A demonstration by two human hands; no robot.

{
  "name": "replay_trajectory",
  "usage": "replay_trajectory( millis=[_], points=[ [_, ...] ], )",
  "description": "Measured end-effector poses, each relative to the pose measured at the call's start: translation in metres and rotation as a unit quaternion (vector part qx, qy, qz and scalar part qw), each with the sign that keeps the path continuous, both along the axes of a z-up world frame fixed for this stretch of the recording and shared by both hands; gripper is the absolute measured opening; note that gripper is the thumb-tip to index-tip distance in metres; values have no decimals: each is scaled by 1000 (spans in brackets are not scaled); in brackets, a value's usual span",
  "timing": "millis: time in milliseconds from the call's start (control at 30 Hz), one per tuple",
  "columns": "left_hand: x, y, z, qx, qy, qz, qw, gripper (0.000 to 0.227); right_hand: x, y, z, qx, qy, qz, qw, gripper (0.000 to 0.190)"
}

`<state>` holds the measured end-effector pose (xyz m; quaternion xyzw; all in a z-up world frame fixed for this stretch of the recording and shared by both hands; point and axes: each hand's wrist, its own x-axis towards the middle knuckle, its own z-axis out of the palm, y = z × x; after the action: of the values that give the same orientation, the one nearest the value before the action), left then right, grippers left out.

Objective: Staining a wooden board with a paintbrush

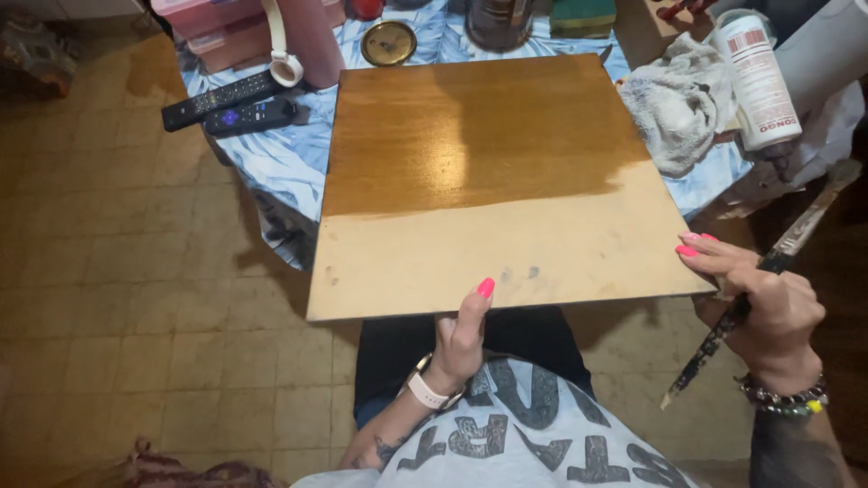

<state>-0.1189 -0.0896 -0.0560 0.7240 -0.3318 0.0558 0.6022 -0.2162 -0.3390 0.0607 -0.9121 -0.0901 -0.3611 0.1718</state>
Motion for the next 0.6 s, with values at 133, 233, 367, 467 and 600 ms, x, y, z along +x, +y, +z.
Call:
replay_trajectory(
  millis=[133,233,367,467,600],
  points=[
    [-1,-11,-40,32,35,-7,999,33,8,-11,-11,-25,-3,11,1000,9],
    [5,-22,-36,-6,-110,14,994,37,17,-20,-18,-2,4,69,998,13],
    [1,-23,-50,12,-147,36,988,33,22,-23,-25,-19,-7,48,999,15],
    [-2,-18,-68,-3,62,-17,998,29,24,-26,-36,-42,-6,29,999,7],
    [-7,1,-94,119,-109,-54,985,50,25,-18,-45,-33,-15,42,998,10]
  ],
)
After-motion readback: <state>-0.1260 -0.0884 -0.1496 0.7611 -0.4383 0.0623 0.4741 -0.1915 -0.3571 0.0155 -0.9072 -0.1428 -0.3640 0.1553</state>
